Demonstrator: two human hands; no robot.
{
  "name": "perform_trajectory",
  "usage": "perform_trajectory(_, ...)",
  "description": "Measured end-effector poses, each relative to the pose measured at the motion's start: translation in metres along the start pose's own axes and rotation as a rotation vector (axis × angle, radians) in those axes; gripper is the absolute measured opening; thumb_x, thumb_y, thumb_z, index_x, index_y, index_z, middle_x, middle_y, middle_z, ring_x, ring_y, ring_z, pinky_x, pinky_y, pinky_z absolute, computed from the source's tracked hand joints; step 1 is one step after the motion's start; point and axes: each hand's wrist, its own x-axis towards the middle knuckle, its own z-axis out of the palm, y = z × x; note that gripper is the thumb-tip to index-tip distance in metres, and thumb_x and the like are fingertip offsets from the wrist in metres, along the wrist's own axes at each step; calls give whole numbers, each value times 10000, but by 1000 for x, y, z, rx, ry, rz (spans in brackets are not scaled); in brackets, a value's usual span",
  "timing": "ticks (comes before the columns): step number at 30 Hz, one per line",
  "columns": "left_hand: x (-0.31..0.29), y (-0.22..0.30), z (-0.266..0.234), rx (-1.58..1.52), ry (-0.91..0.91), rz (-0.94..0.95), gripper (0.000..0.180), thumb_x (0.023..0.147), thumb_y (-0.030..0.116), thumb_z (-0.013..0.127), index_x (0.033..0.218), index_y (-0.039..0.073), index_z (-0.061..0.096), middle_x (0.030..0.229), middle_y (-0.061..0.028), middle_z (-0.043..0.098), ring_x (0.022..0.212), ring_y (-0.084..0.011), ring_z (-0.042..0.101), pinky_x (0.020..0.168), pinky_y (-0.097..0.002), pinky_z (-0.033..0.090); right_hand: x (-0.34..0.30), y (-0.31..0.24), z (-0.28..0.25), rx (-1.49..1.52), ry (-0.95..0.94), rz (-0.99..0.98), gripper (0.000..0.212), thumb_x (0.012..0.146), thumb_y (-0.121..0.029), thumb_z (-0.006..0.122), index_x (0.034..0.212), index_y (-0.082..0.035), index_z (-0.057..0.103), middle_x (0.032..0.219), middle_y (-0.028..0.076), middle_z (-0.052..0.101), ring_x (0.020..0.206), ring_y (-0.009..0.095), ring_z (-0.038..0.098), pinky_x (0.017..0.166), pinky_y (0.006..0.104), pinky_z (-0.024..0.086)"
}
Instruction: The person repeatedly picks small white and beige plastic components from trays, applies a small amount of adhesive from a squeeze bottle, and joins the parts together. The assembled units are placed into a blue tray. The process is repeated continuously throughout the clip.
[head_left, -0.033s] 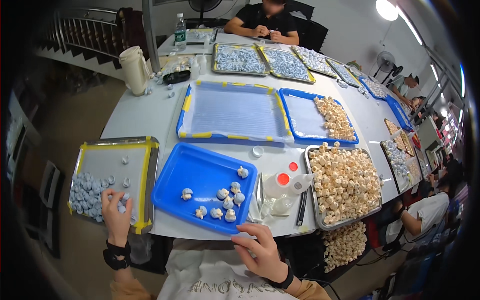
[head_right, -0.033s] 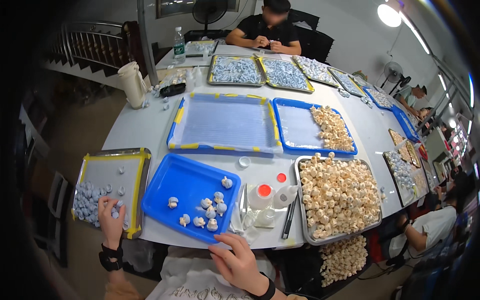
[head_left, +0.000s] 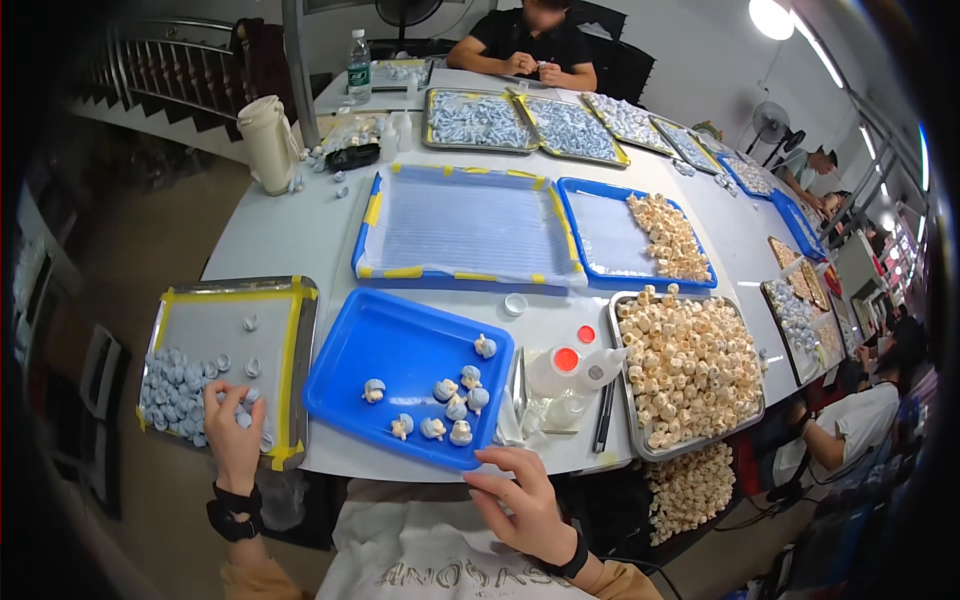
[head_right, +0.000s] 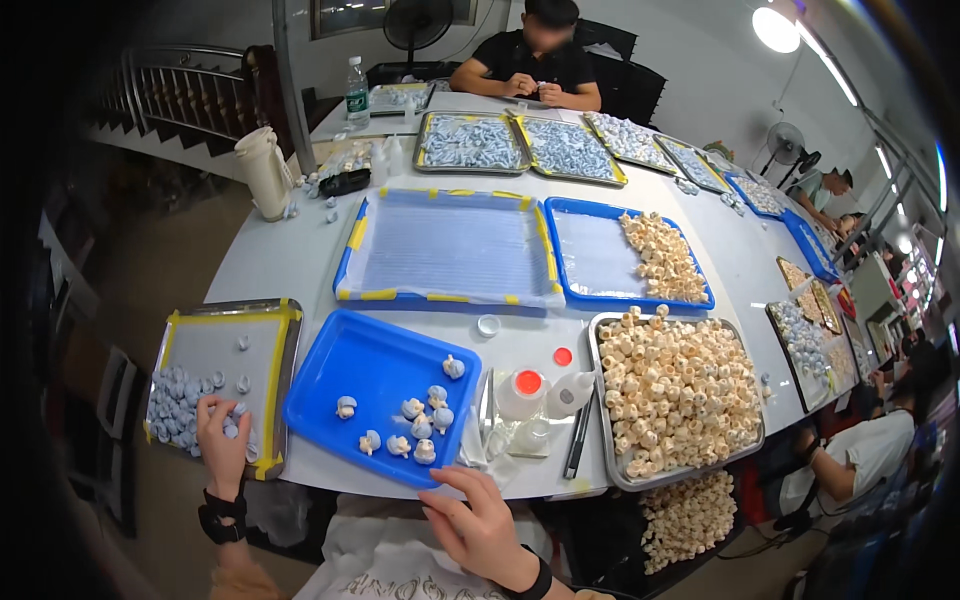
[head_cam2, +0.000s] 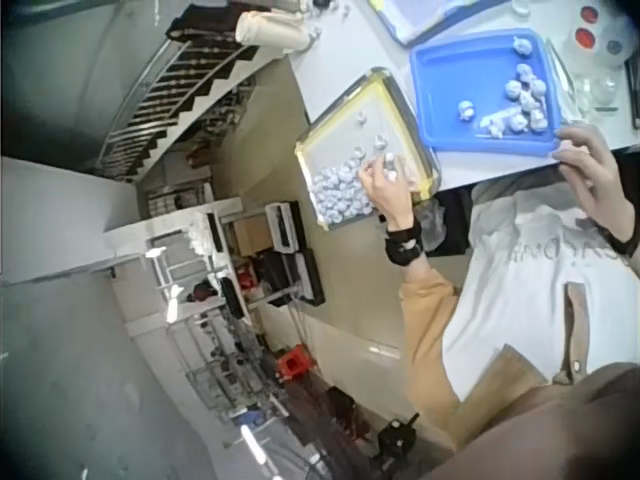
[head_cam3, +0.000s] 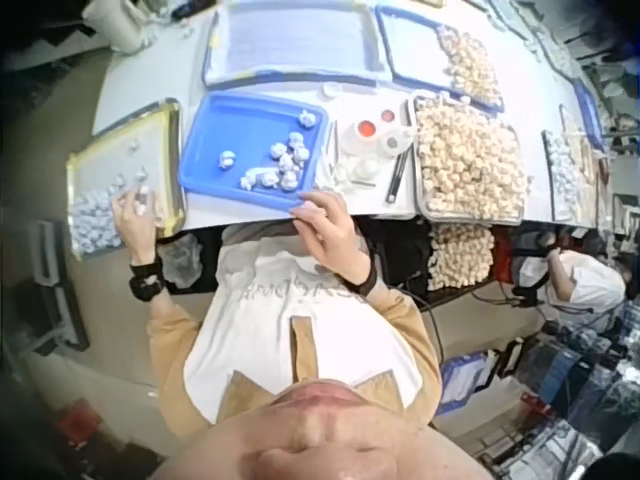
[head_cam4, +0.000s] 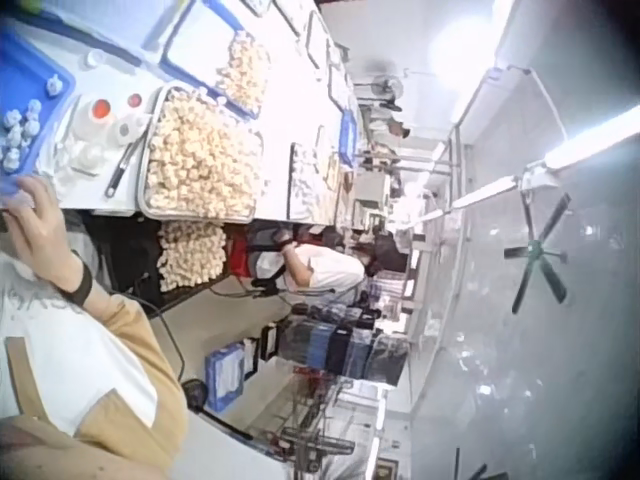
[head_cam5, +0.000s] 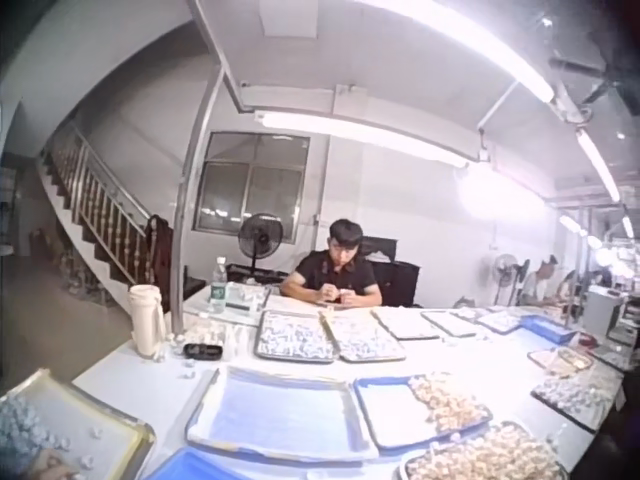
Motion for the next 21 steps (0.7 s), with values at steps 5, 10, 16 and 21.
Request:
perform_trajectory(5, 4, -18, -4, -2, 0, 22, 217, 681, 13, 684, 870, -34, 587, 929, -132, 516, 852, -297, 530, 756, -362, 434, 2, 6, -4, -22, 40, 38, 266, 688, 8, 663, 944, -63, 644, 1070, 127, 570, 991, 321, 537, 803, 386, 463)
perform_trajectory(10, 7, -23, -5, -64, 41, -3, 208, 697, 9, 675, 875, -43, 581, 960, -142, 536, 876, -299, 535, 787, -351, 428, 0, 10, -4, 0, 50, 58, 269, 688, 9, 663, 946, -65, 646, 1068, 128, 570, 991, 325, 531, 812, 386, 457)
perform_trajectory(16, 8, -26, -11, -393, 87, -266, 158, 790, 18, 619, 926, -32, 556, 973, -85, 551, 796, -153, 527, 674, -273, 452, 1, 16, -5, -51, 73, 60, 278, 684, 1, 672, 954, -62, 644, 1059, 134, 567, 987, 317, 533, 814, 391, 452)
perform_trajectory(21, -4, -27, -18, -649, 200, -380, 144, 860, 81, 567, 983, 9, 552, 998, -49, 540, 689, -70, 490, 534, -195, 425, 1, 16, -9, -96, 94, 67, 350, 667, -30, 709, 1006, -47, 623, 1083, 144, 551, 999, 313, 529, 820, 390, 448)
